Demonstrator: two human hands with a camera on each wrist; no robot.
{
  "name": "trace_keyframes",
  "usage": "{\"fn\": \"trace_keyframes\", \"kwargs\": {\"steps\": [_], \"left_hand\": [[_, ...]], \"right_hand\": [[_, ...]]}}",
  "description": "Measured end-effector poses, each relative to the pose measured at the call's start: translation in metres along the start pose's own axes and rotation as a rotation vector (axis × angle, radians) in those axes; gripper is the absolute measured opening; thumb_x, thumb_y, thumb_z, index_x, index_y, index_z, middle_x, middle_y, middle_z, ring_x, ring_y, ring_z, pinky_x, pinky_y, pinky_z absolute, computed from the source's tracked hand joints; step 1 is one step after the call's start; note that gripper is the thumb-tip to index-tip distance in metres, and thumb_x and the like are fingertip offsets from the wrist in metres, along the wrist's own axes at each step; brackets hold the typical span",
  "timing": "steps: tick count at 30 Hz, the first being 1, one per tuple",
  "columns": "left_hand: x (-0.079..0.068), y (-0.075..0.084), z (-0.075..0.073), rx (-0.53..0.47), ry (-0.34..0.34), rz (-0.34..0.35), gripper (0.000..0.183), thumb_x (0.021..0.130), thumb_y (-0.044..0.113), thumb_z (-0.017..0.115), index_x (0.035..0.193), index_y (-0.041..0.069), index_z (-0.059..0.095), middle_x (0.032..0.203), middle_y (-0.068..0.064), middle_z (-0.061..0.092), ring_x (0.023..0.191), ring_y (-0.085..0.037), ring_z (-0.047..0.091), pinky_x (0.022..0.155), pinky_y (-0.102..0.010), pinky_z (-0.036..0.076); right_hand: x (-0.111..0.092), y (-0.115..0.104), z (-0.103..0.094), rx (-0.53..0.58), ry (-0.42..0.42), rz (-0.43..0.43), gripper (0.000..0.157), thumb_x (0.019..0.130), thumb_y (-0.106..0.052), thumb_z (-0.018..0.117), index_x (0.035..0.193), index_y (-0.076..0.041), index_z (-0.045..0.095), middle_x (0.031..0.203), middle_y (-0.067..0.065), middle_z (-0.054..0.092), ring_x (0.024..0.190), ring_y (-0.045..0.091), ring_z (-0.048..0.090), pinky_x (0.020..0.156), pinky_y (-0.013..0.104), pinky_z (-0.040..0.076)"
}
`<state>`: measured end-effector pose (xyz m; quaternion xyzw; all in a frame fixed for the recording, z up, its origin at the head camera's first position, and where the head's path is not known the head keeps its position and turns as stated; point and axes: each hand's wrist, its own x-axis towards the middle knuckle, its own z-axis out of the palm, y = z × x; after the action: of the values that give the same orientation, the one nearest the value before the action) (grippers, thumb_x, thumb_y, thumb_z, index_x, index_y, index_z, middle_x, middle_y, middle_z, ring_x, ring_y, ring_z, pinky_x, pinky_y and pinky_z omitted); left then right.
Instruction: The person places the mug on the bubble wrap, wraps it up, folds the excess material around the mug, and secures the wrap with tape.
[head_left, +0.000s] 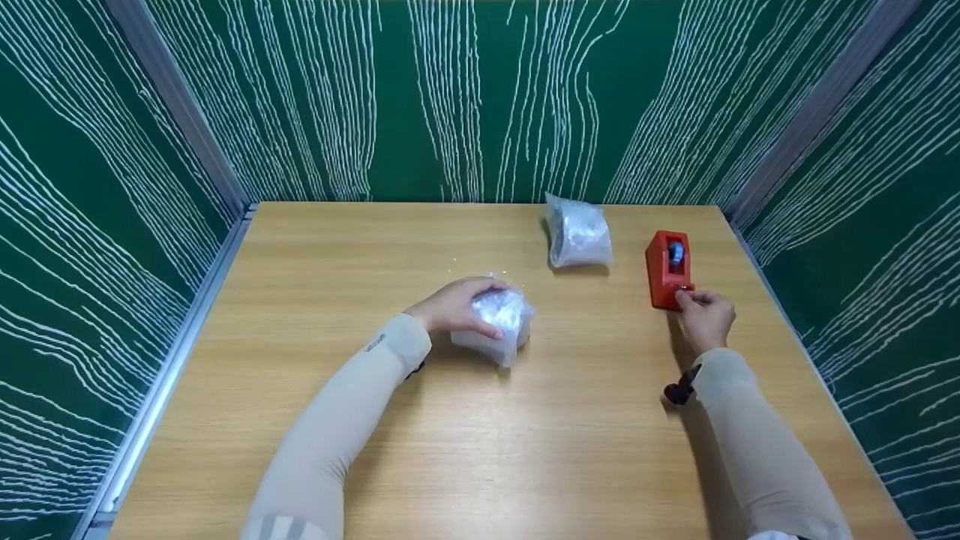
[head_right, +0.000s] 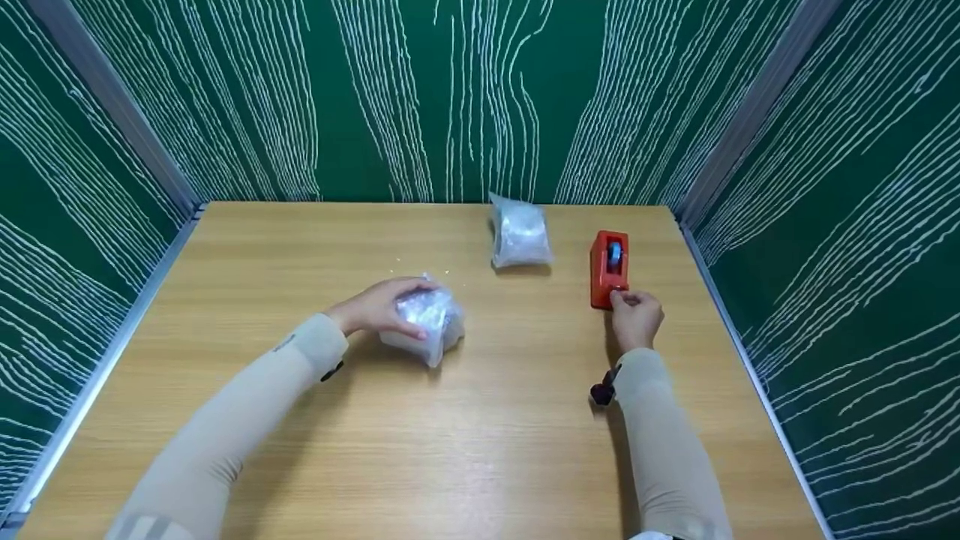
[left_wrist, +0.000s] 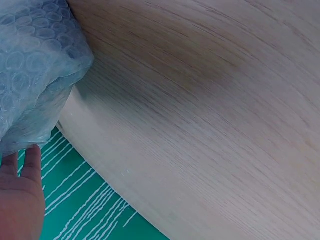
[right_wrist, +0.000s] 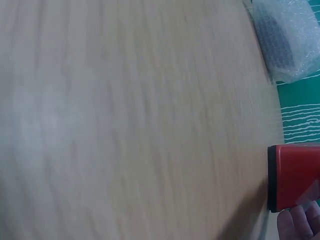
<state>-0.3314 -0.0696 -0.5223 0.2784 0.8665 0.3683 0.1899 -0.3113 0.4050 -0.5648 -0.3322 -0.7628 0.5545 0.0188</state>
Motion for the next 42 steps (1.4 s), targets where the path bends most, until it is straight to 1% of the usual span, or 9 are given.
{"fn": "trace_keyframes", "kwargs": {"steps": [5, 12, 16, 19, 22, 27, 33, 38, 42], "left_hand": [[-0.001, 0.0, 0.001, -0.005, 0.001, 0.004, 0.097, 0.08, 0.059, 0.093, 0.163, 0.031, 0.049, 0.169, 0.004, 0.047, 0.155, -0.024, 0.044, 0.131, -0.052, 0.035], [0.002, 0.001, 0.005, -0.011, -0.002, 0.023, 0.089, 0.08, 0.052, 0.095, 0.158, 0.039, 0.053, 0.164, 0.006, 0.052, 0.147, -0.02, 0.05, 0.128, -0.047, 0.04], [0.0, 0.002, 0.004, -0.022, -0.004, 0.002, 0.091, 0.08, 0.055, 0.094, 0.159, 0.039, 0.052, 0.167, 0.006, 0.049, 0.148, -0.021, 0.049, 0.129, -0.05, 0.039], [-0.001, 0.002, 0.003, -0.026, -0.002, -0.003, 0.093, 0.079, 0.056, 0.094, 0.16, 0.037, 0.051, 0.167, 0.006, 0.049, 0.15, -0.022, 0.048, 0.13, -0.051, 0.037], [-0.001, 0.002, 0.001, -0.037, 0.002, -0.003, 0.095, 0.079, 0.057, 0.094, 0.161, 0.036, 0.05, 0.167, 0.005, 0.049, 0.151, -0.023, 0.047, 0.13, -0.052, 0.037], [-0.003, 0.002, 0.0, -0.03, 0.009, 0.003, 0.094, 0.079, 0.055, 0.095, 0.16, 0.039, 0.05, 0.168, 0.005, 0.049, 0.153, -0.023, 0.047, 0.131, -0.051, 0.035], [-0.004, 0.001, -0.001, -0.041, 0.008, -0.004, 0.093, 0.079, 0.056, 0.095, 0.159, 0.041, 0.051, 0.167, 0.007, 0.05, 0.151, -0.021, 0.048, 0.13, -0.05, 0.036], [-0.002, 0.003, -0.001, -0.042, 0.003, 0.009, 0.094, 0.08, 0.053, 0.095, 0.161, 0.032, 0.051, 0.166, 0.004, 0.051, 0.149, -0.023, 0.049, 0.129, -0.051, 0.038], [-0.001, 0.003, -0.001, -0.013, -0.001, 0.018, 0.093, 0.082, 0.052, 0.094, 0.162, 0.028, 0.051, 0.167, 0.002, 0.05, 0.15, -0.025, 0.049, 0.129, -0.051, 0.038]], "right_hand": [[0.001, 0.001, -0.001, -0.031, 0.003, 0.008, 0.023, 0.11, -0.034, 0.062, 0.126, -0.018, 0.067, 0.128, 0.001, 0.059, 0.119, 0.019, 0.053, 0.097, 0.026, 0.05], [0.007, 0.017, -0.006, -0.108, 0.016, -0.021, 0.031, 0.108, -0.029, 0.066, 0.132, -0.01, 0.069, 0.122, 0.004, 0.064, 0.107, 0.018, 0.059, 0.085, 0.017, 0.054], [-0.005, 0.011, -0.008, -0.037, -0.047, 0.021, 0.039, 0.108, -0.035, 0.068, 0.139, -0.012, 0.065, 0.139, 0.007, 0.061, 0.119, 0.021, 0.06, 0.1, 0.024, 0.058], [-0.015, 0.001, -0.006, 0.001, -0.075, 0.031, 0.043, 0.107, -0.036, 0.07, 0.142, -0.013, 0.063, 0.155, 0.009, 0.051, 0.133, 0.024, 0.05, 0.116, 0.033, 0.051], [-0.023, -0.008, 0.001, -0.009, -0.087, -0.013, 0.042, 0.106, -0.038, 0.071, 0.139, -0.013, 0.066, 0.157, 0.007, 0.046, 0.137, 0.023, 0.044, 0.115, 0.034, 0.045], [-0.033, -0.02, 0.012, -0.022, -0.118, -0.078, 0.036, 0.105, -0.04, 0.072, 0.132, -0.015, 0.07, 0.137, -0.003, 0.048, 0.126, 0.02, 0.044, 0.1, 0.031, 0.042], [-0.044, -0.03, 0.021, 0.035, -0.16, -0.116, 0.046, 0.103, -0.039, 0.076, 0.14, -0.014, 0.069, 0.13, -0.008, 0.051, 0.124, 0.018, 0.047, 0.103, 0.032, 0.044], [-0.051, -0.035, 0.03, -0.019, -0.169, -0.26, 0.047, 0.102, -0.038, 0.078, 0.138, -0.009, 0.07, 0.126, -0.007, 0.056, 0.116, 0.014, 0.054, 0.099, 0.029, 0.048], [-0.057, -0.04, 0.037, -0.074, -0.184, -0.352, 0.049, 0.1, -0.04, 0.079, 0.138, -0.01, 0.072, 0.128, -0.006, 0.056, 0.116, 0.013, 0.052, 0.097, 0.029, 0.048]]}}
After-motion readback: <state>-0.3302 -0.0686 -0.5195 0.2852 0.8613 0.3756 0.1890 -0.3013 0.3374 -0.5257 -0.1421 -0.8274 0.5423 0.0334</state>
